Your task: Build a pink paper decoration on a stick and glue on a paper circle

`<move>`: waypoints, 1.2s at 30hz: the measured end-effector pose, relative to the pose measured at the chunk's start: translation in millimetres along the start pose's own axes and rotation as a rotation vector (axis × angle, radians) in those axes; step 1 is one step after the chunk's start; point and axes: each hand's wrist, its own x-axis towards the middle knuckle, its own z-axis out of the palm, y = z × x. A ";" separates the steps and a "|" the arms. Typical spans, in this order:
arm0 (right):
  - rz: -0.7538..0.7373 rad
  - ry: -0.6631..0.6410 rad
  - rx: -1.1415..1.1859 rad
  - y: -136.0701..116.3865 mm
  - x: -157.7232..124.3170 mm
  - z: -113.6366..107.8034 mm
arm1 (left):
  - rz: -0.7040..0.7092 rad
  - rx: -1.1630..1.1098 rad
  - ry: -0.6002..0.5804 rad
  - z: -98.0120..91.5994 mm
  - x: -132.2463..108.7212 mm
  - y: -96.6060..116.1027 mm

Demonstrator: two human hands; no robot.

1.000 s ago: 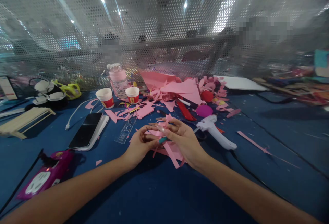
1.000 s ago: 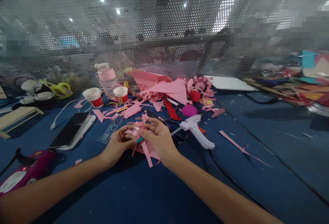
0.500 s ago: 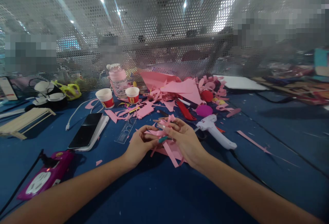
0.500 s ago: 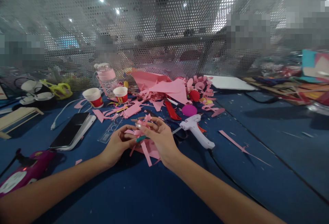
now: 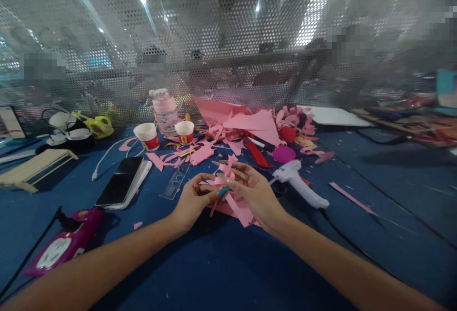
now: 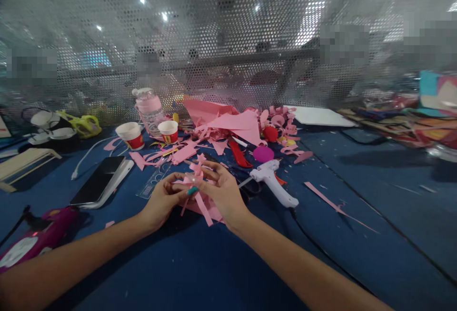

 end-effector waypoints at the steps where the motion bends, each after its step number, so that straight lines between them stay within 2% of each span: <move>1: 0.004 0.002 -0.011 0.6 0.2 -0.6 | -0.002 0.000 0.000 -0.2 0.1 -0.2; 5: -0.001 0.020 -0.070 2.7 1.2 -2.8 | 0.003 0.007 -0.006 -0.7 0.0 -1.0; 13: 0.035 0.000 -0.034 3.8 0.8 -3.0 | 0.017 0.004 -0.035 -0.6 -0.3 -1.5; 18: 0.012 -0.005 -0.123 2.0 1.1 -3.0 | 0.011 -0.013 0.017 -1.2 0.8 -0.1; 23: 0.053 -0.066 -0.098 1.9 0.6 -2.9 | 0.017 -0.043 0.024 -2.0 1.0 -0.4; 27: 0.070 -0.059 -0.105 5.4 1.3 -5.2 | 0.032 -0.047 0.010 -2.5 0.8 -0.9; 36: 0.054 -0.049 -0.098 0.7 1.0 -2.7 | 0.053 -0.039 0.085 -4.0 3.0 -2.5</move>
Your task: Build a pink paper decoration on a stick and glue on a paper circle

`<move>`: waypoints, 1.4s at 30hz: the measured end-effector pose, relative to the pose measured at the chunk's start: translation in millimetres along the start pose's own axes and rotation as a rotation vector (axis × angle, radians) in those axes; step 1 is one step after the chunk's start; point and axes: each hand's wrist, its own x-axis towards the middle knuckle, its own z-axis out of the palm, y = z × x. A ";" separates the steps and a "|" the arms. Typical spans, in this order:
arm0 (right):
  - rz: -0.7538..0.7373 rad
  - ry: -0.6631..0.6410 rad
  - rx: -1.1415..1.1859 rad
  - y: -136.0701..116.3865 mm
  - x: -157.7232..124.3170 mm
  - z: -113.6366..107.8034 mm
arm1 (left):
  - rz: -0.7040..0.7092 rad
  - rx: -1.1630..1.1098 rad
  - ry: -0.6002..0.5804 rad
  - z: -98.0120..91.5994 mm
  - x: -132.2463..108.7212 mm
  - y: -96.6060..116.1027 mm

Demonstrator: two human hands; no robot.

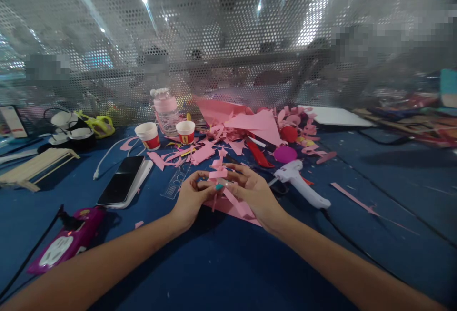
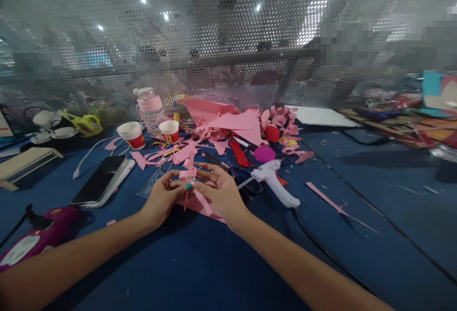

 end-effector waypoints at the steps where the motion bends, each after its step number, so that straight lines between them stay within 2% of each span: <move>1: 0.005 -0.004 -0.004 0.1 0.0 0.0 | -0.004 0.002 0.001 0.0 0.2 -0.1; 5: 0.019 -0.024 -0.003 1.4 0.5 -0.5 | -0.013 -0.010 0.000 0.3 0.8 -0.3; 11: 0.007 -0.084 0.082 -1.3 -0.1 -1.9 | -0.075 -0.015 -0.134 2.3 -2.6 1.9; 17: 0.046 -0.088 0.129 -4.0 -1.8 -0.3 | -0.069 -0.011 -0.173 2.4 -5.8 2.8; 23: 0.065 0.002 0.119 -10.0 -3.0 4.0 | -0.042 -0.009 -0.169 2.2 -5.2 0.8; 31: 0.111 0.043 0.092 -9.2 -3.0 1.2 | -0.038 0.021 -0.164 2.2 -5.8 1.9; 42: 0.073 0.006 0.012 -6.5 -1.8 -2.0 | -0.048 0.021 -0.141 3.6 -5.4 3.0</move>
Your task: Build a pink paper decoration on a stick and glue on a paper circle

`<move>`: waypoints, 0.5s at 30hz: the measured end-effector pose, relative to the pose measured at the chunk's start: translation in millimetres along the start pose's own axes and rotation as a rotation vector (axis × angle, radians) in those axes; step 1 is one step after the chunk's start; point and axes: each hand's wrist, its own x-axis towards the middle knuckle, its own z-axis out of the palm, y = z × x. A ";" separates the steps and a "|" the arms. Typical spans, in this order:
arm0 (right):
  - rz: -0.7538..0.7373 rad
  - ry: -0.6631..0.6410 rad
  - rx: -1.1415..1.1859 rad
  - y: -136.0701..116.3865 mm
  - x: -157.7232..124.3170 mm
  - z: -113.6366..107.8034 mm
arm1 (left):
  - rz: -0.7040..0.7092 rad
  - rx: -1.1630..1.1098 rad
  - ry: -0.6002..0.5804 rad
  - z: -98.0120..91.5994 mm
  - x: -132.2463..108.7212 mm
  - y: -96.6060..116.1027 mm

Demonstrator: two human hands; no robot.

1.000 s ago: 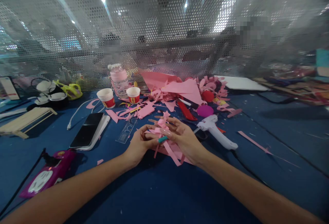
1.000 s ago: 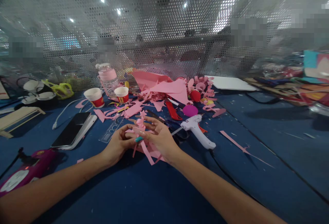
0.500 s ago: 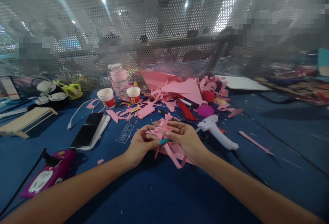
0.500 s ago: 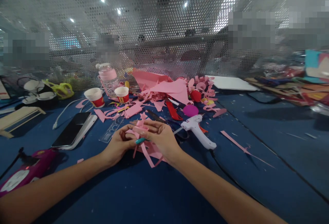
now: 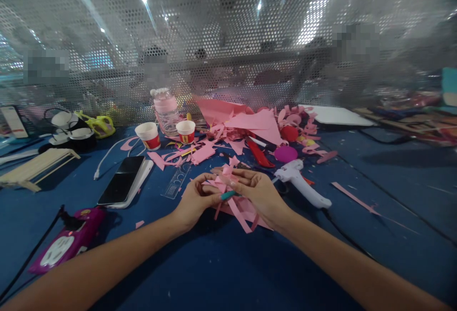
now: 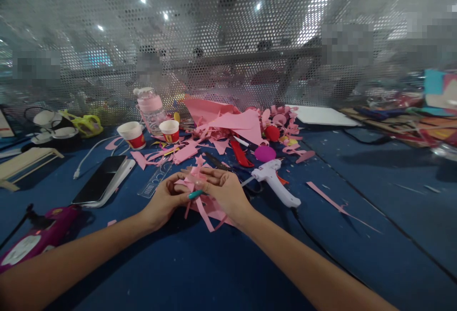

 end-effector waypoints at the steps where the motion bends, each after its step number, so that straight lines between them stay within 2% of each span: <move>1: -0.007 -0.013 -0.002 0.6 -0.1 -0.1 | -0.002 -0.001 0.006 -0.2 0.3 0.0; 7: -0.087 -0.035 -0.129 2.6 0.4 0.8 | 0.022 -0.059 0.112 -1.4 4.4 1.6; 11: -0.071 0.041 -0.038 6.0 3.5 0.4 | 0.063 -0.084 0.192 -3.4 7.4 1.9; 15: -0.004 -0.028 -0.022 12.9 6.1 -0.6 | 0.083 -0.100 0.226 -4.6 7.4 1.9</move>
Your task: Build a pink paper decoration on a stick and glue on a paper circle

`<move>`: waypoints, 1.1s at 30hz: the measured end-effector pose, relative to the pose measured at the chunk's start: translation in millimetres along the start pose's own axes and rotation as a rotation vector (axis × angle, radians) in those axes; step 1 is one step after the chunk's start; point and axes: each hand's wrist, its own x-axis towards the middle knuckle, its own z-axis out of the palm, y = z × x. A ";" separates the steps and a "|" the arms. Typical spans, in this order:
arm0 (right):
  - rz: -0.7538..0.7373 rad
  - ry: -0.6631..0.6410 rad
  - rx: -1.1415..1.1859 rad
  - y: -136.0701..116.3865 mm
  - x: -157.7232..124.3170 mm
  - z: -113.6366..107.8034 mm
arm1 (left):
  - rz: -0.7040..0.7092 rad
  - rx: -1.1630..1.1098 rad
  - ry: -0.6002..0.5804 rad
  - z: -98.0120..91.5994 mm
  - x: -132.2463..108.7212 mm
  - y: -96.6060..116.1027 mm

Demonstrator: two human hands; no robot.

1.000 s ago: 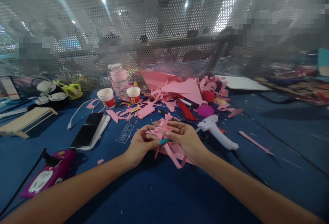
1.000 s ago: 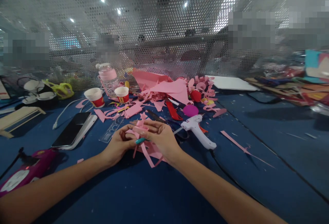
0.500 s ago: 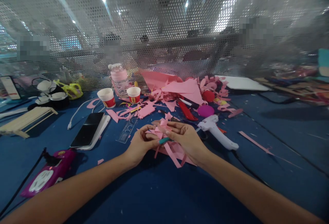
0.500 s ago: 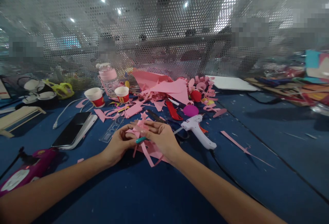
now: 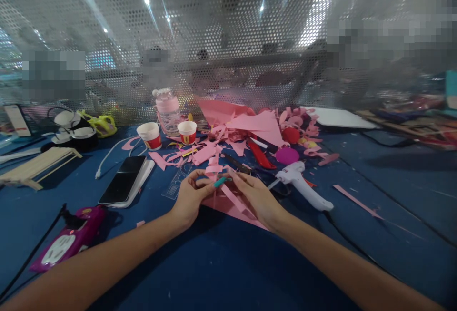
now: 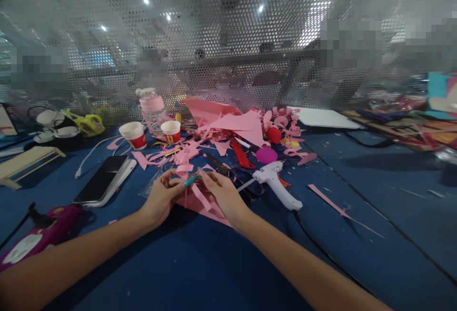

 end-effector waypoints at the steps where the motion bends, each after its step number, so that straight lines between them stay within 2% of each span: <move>1: 0.011 -0.007 -0.022 1.2 0.0 0.0 | -0.001 0.003 -0.003 0.1 -0.2 0.2; 4: 0.032 -0.028 -0.043 1.6 -1.1 0.2 | 0.010 0.006 -0.004 0.7 0.2 1.1; 8: 0.092 -0.089 0.067 -3.4 -2.7 -2.0 | 0.051 -0.022 0.042 0.2 3.7 2.8; 10: 0.077 -0.059 0.010 -6.2 -4.0 -3.7 | 0.073 -0.032 0.084 -0.7 5.3 3.7; 11: 0.017 -0.017 -0.049 -7.6 -5.4 -4.1 | 0.082 -0.033 0.107 -1.3 5.9 4.2; 13: -0.229 0.088 -0.226 -10.6 -10.5 -4.0 | 0.090 -0.025 0.142 -2.3 6.6 4.8; 16: -0.789 0.200 -0.645 -14.6 -22.8 -1.2 | 0.078 -0.031 0.167 -3.4 7.3 4.5; 18: -1.066 0.157 -0.940 -14.2 -30.6 2.1 | 0.069 -0.050 0.181 -3.9 8.2 3.3; 19: -1.107 0.100 -1.062 -12.7 -33.2 4.2 | 0.067 -0.057 0.183 -4.1 8.8 2.6; 20: -1.069 0.038 -1.159 -10.2 -34.9 6.4 | 0.066 -0.061 0.182 -4.4 9.3 1.9; 22: -0.779 -0.023 -1.281 -3.4 -34.9 10.5 | 0.066 -0.060 0.172 -4.7 9.9 0.9; 24: -0.445 0.019 -1.290 3.2 -31.9 13.3 | 0.064 -0.055 0.149 -4.7 9.2 0.7; 26: -0.251 0.064 -1.217 7.1 -27.9 14.5 | 0.060 -0.056 0.124 -4.0 7.4 1.0; 29: -0.141 0.022 -1.070 6.9 -23.5 15.3 | 0.055 -0.049 0.084 -2.5 3.5 0.8; 33: -0.111 -0.054 -0.949 4.1 -21.3 16.7 | 0.062 -0.023 0.026 -1.6 -0.3 -1.5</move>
